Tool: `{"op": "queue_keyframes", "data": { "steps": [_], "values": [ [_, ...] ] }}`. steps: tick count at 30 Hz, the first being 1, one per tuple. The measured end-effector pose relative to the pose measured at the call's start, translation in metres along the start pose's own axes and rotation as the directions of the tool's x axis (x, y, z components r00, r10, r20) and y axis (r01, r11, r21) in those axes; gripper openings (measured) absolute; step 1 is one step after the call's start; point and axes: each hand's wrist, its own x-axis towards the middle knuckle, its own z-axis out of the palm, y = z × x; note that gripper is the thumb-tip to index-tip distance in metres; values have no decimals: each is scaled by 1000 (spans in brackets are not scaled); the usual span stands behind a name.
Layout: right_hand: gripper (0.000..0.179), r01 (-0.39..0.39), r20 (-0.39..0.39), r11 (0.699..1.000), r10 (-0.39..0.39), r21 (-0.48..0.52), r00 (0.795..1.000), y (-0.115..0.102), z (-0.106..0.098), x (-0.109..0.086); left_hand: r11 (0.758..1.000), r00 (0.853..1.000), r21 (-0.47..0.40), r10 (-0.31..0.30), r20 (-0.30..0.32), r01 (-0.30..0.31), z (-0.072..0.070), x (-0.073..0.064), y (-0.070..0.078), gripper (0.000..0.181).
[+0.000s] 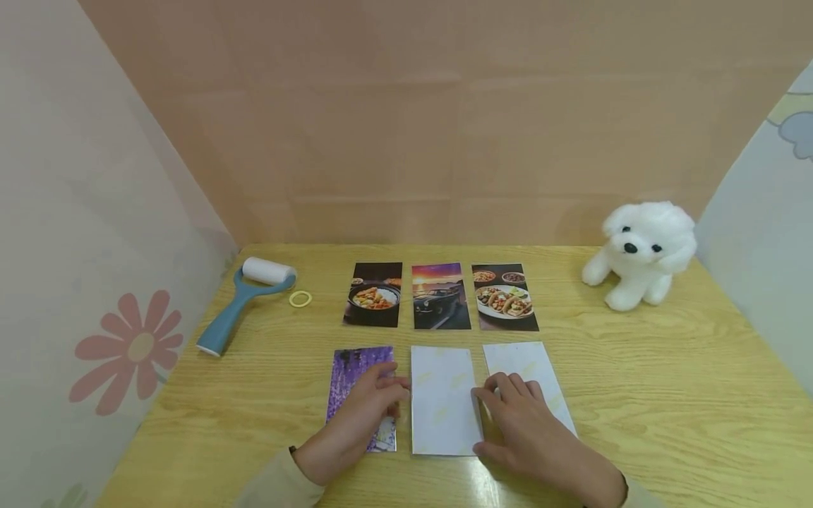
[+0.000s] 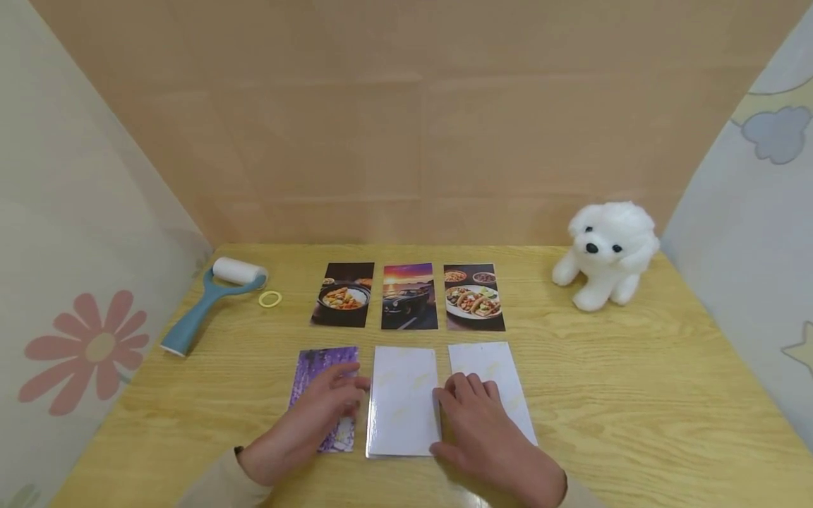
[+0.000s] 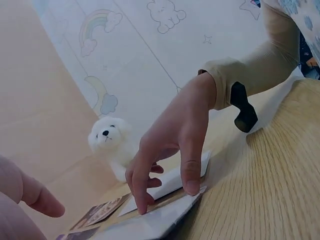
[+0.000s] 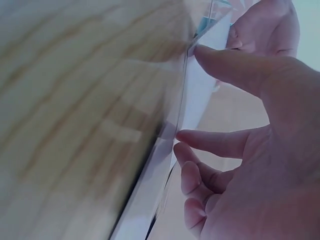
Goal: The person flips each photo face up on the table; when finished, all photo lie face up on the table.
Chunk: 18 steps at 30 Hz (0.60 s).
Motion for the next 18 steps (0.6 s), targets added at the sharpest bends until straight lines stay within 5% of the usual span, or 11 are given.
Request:
{"op": "queue_keyframes", "data": {
  "steps": [18],
  "values": [
    [31, -86, -56, 972, 101, 218, 993, -11, -1, 10, 993, 986, -118, 50, 156, -31, 10, 8, 2, 56]
  ]
}}
